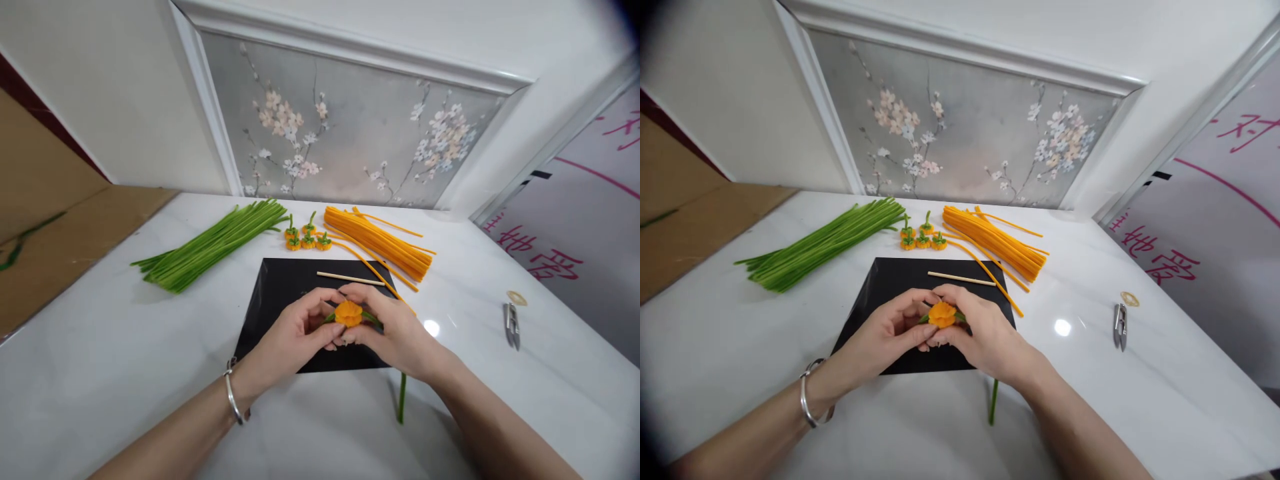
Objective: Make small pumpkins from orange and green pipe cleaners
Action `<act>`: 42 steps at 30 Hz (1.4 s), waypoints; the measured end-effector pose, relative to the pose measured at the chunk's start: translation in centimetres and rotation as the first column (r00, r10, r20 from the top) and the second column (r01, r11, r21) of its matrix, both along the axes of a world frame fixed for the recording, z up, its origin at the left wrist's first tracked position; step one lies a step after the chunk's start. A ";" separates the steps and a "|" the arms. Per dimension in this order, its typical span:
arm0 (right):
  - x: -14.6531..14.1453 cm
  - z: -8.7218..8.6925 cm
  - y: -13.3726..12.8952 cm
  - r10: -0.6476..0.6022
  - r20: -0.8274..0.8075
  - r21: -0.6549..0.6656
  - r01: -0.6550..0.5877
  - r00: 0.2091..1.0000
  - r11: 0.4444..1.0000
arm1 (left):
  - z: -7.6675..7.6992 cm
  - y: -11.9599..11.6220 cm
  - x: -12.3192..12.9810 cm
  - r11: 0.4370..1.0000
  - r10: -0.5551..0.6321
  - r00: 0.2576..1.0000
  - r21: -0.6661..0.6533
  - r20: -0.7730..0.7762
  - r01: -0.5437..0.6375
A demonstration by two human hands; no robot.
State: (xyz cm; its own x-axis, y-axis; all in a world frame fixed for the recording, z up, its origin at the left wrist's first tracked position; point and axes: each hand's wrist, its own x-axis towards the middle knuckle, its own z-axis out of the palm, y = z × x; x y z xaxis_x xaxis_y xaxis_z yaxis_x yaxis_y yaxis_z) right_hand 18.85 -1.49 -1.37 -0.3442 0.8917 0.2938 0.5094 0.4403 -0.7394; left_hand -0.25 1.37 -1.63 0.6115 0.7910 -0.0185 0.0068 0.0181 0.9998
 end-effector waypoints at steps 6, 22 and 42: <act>0.1 -0.1 0.2 -0.042 -0.029 0.010 0.042 0.999 0.999 | 0.0 -0.1 0.0 0.997 0.031 0.999 0.067 -0.007 -0.031; -0.2 0.0 0.2 0.022 -0.147 -0.080 -0.034 0.989 0.996 | 0.1 0.0 0.2 0.990 0.140 0.987 -0.030 0.077 -0.138; -0.8 -0.3 0.0 -0.202 -0.014 0.309 0.196 0.979 0.930 | 0.1 -0.1 0.1 0.972 0.194 0.960 -0.171 0.200 -0.161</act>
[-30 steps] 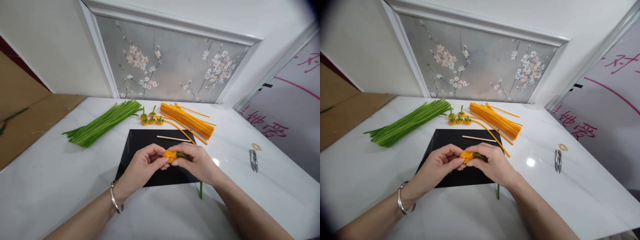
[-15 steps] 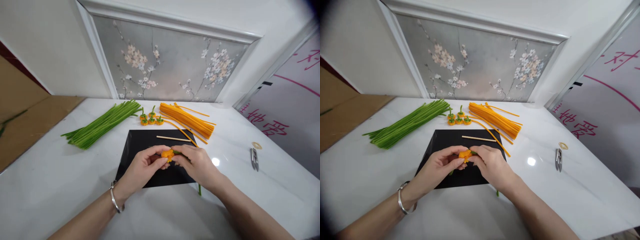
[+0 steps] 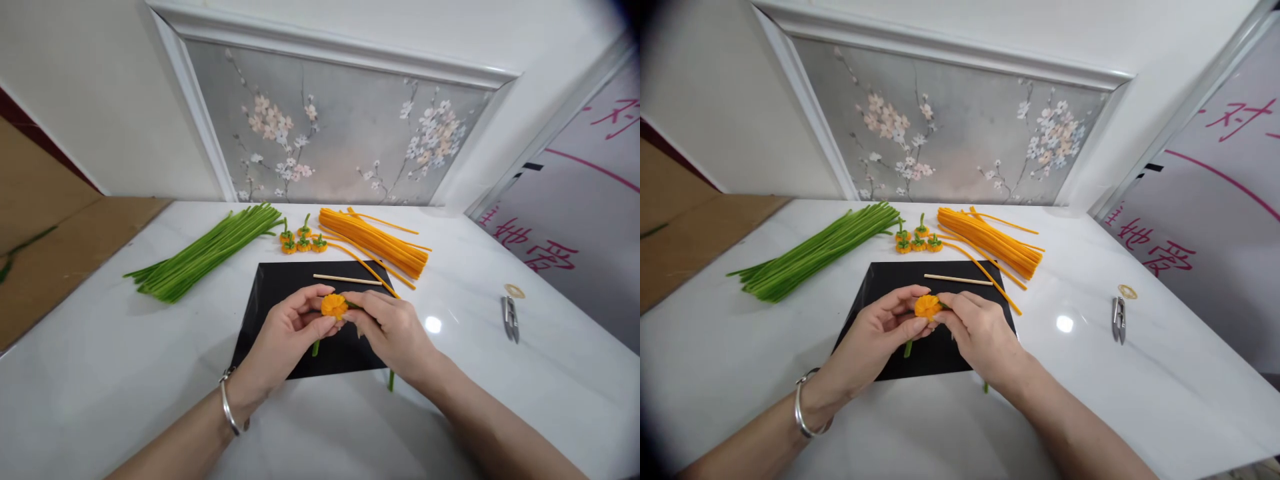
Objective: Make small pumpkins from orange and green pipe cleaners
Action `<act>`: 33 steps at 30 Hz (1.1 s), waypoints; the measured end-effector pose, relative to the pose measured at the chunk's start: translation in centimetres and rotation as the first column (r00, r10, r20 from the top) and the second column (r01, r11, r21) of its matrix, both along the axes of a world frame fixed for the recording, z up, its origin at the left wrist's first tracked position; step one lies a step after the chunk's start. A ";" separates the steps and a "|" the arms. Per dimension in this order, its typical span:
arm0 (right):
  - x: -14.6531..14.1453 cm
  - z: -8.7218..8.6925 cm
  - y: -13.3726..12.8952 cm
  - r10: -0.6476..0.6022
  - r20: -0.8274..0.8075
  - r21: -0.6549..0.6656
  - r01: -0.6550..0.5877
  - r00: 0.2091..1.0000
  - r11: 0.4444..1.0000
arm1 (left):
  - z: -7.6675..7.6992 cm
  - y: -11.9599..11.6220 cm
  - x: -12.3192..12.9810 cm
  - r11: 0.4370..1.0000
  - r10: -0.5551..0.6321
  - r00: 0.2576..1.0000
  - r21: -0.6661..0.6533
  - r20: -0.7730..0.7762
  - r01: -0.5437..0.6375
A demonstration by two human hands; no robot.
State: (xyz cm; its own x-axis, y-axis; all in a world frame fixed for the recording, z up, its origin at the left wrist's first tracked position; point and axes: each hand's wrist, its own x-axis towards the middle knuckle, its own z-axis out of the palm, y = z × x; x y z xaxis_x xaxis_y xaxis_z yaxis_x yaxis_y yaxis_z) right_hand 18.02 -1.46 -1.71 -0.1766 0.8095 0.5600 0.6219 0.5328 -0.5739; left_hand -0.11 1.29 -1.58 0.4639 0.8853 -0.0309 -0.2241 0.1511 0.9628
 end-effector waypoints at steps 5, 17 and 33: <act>0.5 0.5 0.0 0.004 -0.032 -0.025 -0.005 0.999 1.000 | 0.1 0.3 -0.5 0.976 -0.107 0.992 -0.182 0.070 0.119; 0.2 1.3 -0.4 -0.027 0.027 -0.219 0.032 0.999 0.975 | 1.1 0.1 -0.8 0.981 -0.165 0.970 0.071 -0.181 0.180; 0.7 1.4 -0.5 -0.008 -0.772 -0.540 -0.649 0.636 0.536 | 1.9 -0.3 -0.9 0.979 -0.198 0.970 0.017 -0.140 0.202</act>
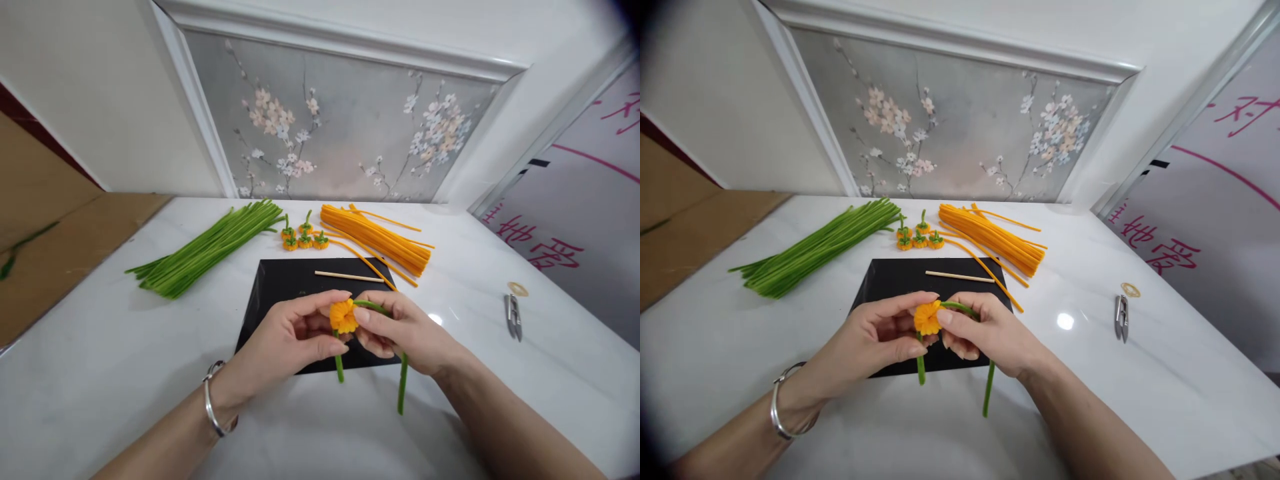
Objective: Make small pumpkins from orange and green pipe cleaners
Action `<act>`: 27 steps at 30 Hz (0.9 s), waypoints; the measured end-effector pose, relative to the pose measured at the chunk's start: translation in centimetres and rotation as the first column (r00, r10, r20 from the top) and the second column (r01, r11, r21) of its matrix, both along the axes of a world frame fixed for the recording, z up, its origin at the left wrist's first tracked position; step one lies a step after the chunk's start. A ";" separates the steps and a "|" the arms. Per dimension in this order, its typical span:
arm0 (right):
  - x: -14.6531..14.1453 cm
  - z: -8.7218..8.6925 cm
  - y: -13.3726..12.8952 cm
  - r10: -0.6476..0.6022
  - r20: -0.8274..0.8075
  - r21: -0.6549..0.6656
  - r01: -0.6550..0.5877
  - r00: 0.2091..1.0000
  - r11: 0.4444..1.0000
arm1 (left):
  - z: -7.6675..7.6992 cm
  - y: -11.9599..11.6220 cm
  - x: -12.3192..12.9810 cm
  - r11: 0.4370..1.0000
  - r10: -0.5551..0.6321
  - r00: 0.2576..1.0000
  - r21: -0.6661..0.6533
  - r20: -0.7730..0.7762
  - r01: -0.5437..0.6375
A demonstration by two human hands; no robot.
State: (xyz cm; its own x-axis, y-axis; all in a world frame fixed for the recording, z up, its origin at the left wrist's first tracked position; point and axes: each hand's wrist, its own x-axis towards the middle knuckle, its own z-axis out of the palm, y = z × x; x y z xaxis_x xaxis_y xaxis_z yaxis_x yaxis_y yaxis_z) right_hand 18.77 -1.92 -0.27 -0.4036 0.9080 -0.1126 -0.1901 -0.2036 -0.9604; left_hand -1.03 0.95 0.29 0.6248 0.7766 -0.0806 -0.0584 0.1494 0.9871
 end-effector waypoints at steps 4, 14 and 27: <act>0.2 -0.1 0.1 0.006 -0.062 -0.051 -0.009 0.998 0.999 | 0.1 0.0 -0.2 0.998 -0.053 0.998 -0.015 0.032 0.053; -0.1 0.1 -0.1 0.014 0.051 0.018 -0.015 0.999 1.000 | 0.0 0.1 0.2 0.999 0.043 0.999 0.031 -0.023 -0.043; 0.5 0.8 -0.3 -0.220 0.448 0.446 -0.003 0.867 0.895 | 0.3 0.3 -0.1 0.972 0.101 0.985 0.224 -0.139 -0.068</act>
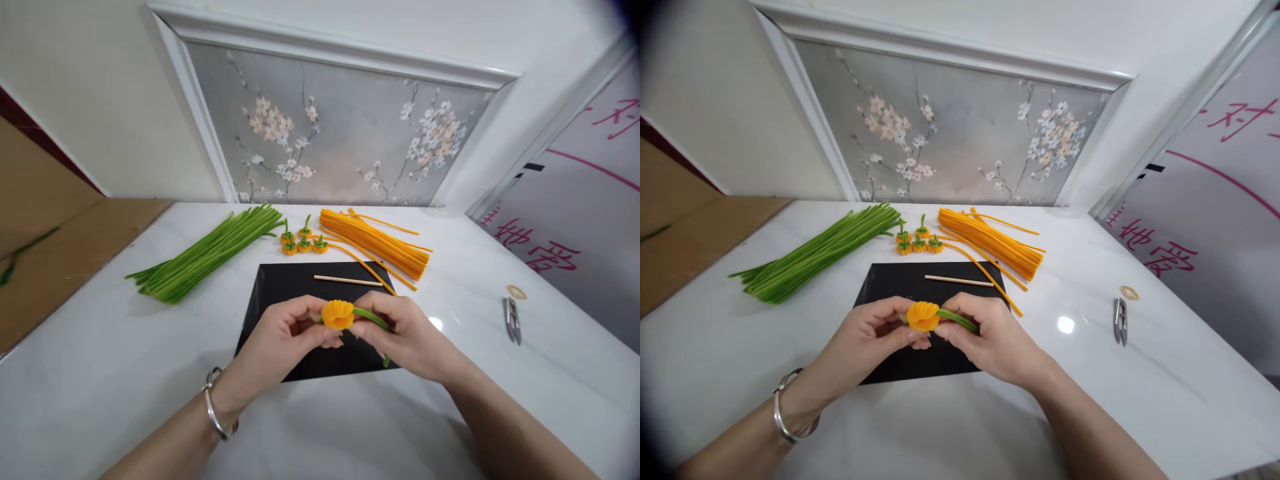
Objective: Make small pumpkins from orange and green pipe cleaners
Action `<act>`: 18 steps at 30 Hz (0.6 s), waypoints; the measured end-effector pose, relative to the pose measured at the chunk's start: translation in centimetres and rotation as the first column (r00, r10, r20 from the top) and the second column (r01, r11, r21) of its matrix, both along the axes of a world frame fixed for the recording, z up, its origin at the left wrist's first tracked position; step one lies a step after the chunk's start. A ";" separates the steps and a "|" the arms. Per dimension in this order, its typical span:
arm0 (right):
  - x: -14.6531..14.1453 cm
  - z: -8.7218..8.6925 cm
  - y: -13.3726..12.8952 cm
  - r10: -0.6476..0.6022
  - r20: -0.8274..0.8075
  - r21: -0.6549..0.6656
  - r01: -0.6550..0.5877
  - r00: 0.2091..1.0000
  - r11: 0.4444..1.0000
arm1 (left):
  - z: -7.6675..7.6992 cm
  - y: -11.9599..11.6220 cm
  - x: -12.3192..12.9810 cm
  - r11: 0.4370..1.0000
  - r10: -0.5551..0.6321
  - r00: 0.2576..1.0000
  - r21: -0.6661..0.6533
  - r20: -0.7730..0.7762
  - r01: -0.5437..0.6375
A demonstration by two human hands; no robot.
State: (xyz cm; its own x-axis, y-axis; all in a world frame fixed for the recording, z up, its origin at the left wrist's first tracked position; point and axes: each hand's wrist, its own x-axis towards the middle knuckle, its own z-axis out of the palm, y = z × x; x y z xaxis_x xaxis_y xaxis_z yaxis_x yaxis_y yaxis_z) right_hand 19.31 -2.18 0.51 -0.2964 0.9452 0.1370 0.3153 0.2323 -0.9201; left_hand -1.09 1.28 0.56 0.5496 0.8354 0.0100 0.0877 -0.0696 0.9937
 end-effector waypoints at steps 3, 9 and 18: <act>0.0 0.4 -0.1 0.007 0.144 0.137 -0.027 0.990 0.990 | -0.1 0.0 -0.4 0.938 0.070 0.987 0.345 -0.147 -0.016; 0.8 0.1 -0.2 -0.186 0.375 0.646 -0.111 0.908 0.755 | -1.0 0.0 -1.3 0.591 0.283 0.946 0.805 -0.157 -0.043; 0.4 0.2 -0.9 -0.521 0.336 0.939 -0.234 0.784 0.253 | -0.8 0.6 -1.8 0.260 0.278 0.960 0.959 0.037 -0.112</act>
